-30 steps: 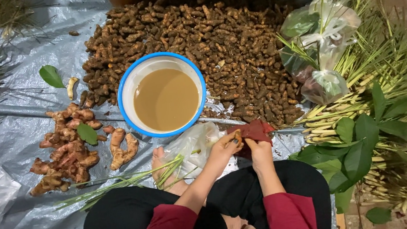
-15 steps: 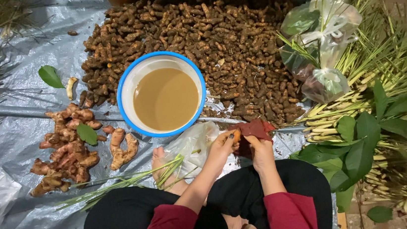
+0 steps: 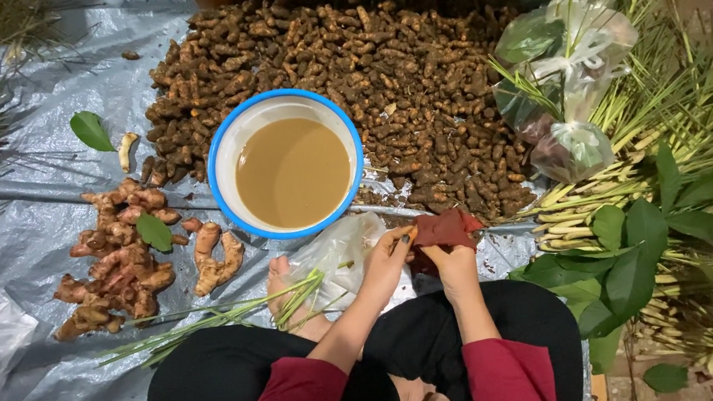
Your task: The person sits cross-legged on a tarp and cleans ginger roots by rubbing them with a red cloth. They occasionally dip the ginger into a blue bowl of liquid before continuing to rub the surface. Cleaned ginger is placed to the side.
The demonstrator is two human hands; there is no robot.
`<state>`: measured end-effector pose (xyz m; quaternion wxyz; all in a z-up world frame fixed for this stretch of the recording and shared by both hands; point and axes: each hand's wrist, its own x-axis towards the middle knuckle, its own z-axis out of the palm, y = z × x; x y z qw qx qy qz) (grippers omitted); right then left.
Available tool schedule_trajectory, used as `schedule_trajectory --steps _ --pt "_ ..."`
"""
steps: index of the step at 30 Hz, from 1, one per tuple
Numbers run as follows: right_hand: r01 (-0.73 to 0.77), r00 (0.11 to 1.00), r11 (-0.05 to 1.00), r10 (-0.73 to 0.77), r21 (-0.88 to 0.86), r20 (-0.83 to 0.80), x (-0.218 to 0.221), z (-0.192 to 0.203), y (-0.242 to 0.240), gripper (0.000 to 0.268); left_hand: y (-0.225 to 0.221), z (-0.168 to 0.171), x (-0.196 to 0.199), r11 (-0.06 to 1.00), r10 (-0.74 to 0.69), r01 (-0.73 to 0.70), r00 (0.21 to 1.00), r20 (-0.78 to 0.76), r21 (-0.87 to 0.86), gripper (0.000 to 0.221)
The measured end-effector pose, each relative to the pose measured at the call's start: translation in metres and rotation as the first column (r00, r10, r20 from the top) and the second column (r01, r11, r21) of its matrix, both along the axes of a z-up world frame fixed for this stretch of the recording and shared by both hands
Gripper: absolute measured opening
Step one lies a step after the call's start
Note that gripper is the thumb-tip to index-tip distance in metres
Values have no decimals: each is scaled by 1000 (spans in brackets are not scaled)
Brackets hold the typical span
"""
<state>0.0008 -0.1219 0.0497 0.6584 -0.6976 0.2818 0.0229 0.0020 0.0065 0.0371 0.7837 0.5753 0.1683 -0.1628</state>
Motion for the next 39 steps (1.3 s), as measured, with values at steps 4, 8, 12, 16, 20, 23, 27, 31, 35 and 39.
schedule_trajectory --steps 4,8,12,16,20,23,27,31,35,39 --pt "-12 996 999 8 -42 -86 -7 -61 -18 34 -4 -22 0 1000 -1 1 1000 22 -14 26" --pt "-57 994 995 49 -81 -99 -5 -43 -11 34 -3 -33 -1 1000 -26 26 999 20 7 27" --pt "-70 996 992 65 -103 -53 -6 -30 -7 36 -5 -46 -2 999 -44 43 998 36 23 27" --pt "-37 999 988 36 -149 -12 -14 -51 -12 35 -5 -40 -5 999 -41 38 996 74 36 26" --pt "11 981 943 54 -332 186 -19 -64 -11 26 -6 -49 -10 999 -44 44 997 70 10 30" --pt "43 965 924 60 -381 255 -21 -76 -15 24 -8 -53 -18 999 -51 50 997 65 14 30" --pt "-10 954 868 156 -496 255 -24 -94 -20 20 -11 -58 -23 999 -44 45 997 56 -10 29" --pt "-60 984 842 141 -536 111 -17 -86 -26 20 -11 -50 -24 995 -21 24 999 30 -96 33" --pt "103 992 992 -97 -76 75 -15 -44 -10 14 -6 -31 -29 983 -20 13 999 -36 -185 35" --pt "309 934 839 -356 448 21 -16 -95 -35 27 4 -11 -35 948 8 -32 997 -78 -317 34"
